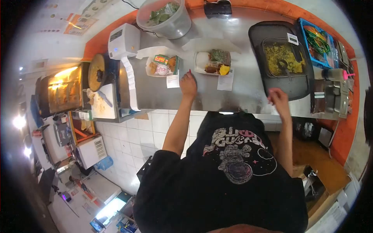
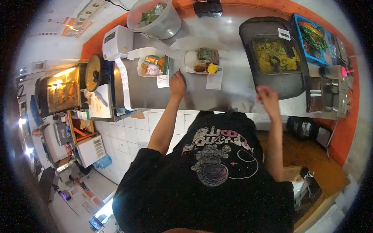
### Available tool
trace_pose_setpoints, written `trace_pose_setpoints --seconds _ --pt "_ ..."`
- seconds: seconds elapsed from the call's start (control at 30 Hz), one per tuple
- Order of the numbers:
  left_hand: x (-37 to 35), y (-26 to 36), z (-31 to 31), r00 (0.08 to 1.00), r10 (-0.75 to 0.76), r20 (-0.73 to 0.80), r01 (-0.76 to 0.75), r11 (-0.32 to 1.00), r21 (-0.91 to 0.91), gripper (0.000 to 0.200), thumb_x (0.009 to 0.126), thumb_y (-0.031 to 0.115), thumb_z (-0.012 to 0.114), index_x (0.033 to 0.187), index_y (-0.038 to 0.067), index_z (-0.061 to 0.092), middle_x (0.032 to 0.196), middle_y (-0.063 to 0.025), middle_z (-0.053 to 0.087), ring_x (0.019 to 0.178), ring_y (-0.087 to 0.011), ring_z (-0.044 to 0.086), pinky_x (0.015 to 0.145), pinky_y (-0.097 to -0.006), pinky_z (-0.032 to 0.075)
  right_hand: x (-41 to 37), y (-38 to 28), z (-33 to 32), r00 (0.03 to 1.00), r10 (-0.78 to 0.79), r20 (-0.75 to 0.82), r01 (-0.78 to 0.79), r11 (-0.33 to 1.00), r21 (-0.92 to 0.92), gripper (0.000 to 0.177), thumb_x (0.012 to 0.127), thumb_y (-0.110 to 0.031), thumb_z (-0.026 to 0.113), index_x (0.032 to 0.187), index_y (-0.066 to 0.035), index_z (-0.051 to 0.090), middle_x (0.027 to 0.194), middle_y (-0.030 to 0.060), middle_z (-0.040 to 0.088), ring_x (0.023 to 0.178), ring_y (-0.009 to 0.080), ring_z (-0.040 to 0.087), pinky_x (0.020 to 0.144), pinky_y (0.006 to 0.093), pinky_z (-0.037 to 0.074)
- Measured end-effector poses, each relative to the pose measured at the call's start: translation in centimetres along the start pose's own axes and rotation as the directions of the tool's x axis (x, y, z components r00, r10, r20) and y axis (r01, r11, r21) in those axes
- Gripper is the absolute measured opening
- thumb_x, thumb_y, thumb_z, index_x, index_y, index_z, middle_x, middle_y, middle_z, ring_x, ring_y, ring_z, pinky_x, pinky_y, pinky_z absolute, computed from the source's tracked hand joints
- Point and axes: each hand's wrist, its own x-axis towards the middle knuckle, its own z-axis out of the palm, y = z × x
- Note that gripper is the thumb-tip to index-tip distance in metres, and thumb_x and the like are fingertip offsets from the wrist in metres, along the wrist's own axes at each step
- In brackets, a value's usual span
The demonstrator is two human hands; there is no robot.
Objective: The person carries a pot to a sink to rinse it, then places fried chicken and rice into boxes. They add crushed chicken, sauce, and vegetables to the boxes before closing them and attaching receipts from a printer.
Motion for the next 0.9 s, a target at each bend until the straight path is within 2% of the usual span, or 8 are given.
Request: trace_pose_setpoints --seconds 0.1,0.17,0.27,0.33,0.53,0.63,0.7,0.9 --pt "-3.1 -1.8 -0.7 0.991 0.066 0.112 -0.060 0.997 -0.058 0.021 0.094 0.010 0.040 0.102 -0.002 0.055 0.100 -0.0234 0.061 0.090 -0.0396 0.061 0.079 -0.0489 0.048 0.1 0.0 7.5 0.985 -0.130 0.114 0.119 0.988 0.098 0.020 0.094 -0.017 0.059 0.108 -0.002 0.062 0.072 0.0035 0.063 0.064 0.0078 0.058 0.056 0.0257 0.047" --pt "-6.8 -2.0 -3.8 0.971 0.136 0.196 -0.094 0.973 -0.210 0.022 0.094 0.010 0.042 0.105 -0.005 0.054 0.099 -0.0245 0.062 0.090 -0.0410 0.061 0.079 -0.0491 0.049 -1.1 -3.5 12.2 0.971 -0.132 0.201 0.186 0.942 -0.279 0.024 0.092 -0.013 0.059 0.114 -0.003 0.060 0.079 0.0104 0.066 0.067 0.0153 0.063 0.063 0.0310 0.051" --pt "-6.9 0.6 -8.4 0.903 0.325 0.281 -0.127 0.826 -0.549 0.029 0.093 0.011 0.048 0.114 -0.010 0.050 0.096 -0.0262 0.063 0.090 -0.0413 0.063 0.079 -0.0480 0.050 -1.8 -3.4 18.9 0.934 -0.203 0.295 0.311 0.868 -0.387 0.038 0.086 -0.007 0.058 0.124 -0.006 0.057 0.107 0.0212 0.064 0.086 0.0363 0.065 0.079 0.0425 0.052" --pt "-6.5 2.9 -10.2 0.855 0.442 0.271 -0.125 0.683 -0.719 0.037 0.093 0.012 0.052 0.120 -0.013 0.047 0.095 -0.0269 0.063 0.090 -0.0402 0.064 0.078 -0.0466 0.051 -1.2 -0.9 22.1 0.778 -0.508 0.370 0.628 0.643 -0.438 0.037 0.085 -0.008 0.059 0.122 -0.005 0.057 0.110 0.0213 0.062 0.090 0.0376 0.063 0.080 0.0426 0.052" --pt "-4.6 4.7 -9.3 0.763 0.402 0.507 0.419 0.290 -0.860 0.040 0.094 0.017 0.058 0.126 -0.007 0.051 0.088 -0.0195 0.066 0.079 -0.0288 0.067 0.074 -0.0373 0.052 0.5 0.4 21.2 0.848 -0.529 0.038 0.497 0.766 -0.408 0.027 0.086 -0.007 0.058 0.112 0.001 0.059 0.099 0.0208 0.061 0.087 0.0404 0.061 0.078 0.0424 0.052" --pt "-3.8 4.4 -8.6 0.728 0.528 0.437 0.122 0.527 -0.841 0.040 0.091 0.014 0.060 0.126 -0.003 0.054 0.107 -0.0175 0.063 0.094 -0.0294 0.063 0.084 -0.0356 0.051 1.3 2.2 20.2 0.906 -0.419 -0.061 0.386 0.877 -0.286 0.022 0.088 -0.007 0.057 0.107 0.004 0.061 0.098 0.0196 0.063 0.084 0.0333 0.065 0.076 0.0372 0.052" --pt "-3.8 4.3 -7.4 0.612 0.778 0.144 -0.573 0.561 -0.597 0.042 0.087 0.012 0.062 0.126 -0.002 0.055 0.128 -0.0185 0.053 0.113 -0.0327 0.054 0.097 -0.0430 0.045 1.9 2.8 20.0 0.960 -0.251 -0.121 0.252 0.968 -0.008 0.021 0.091 -0.008 0.055 0.106 0.005 0.063 0.099 0.0153 0.065 0.081 0.0202 0.065 0.072 0.0305 0.051" --pt "-4.2 4.3 -3.3 0.474 0.872 0.120 -0.763 0.475 -0.438 0.044 0.081 0.012 0.060 0.121 -0.004 0.056 0.140 -0.0186 0.043 0.131 -0.0345 0.042 0.108 -0.0475 0.037 3.8 3.8 21.1 0.972 -0.174 -0.160 0.183 0.982 0.049 0.019 0.091 -0.011 0.058 0.100 0.005 0.064 0.085 0.0084 0.066 0.073 0.0109 0.059 0.068 0.0252 0.049"
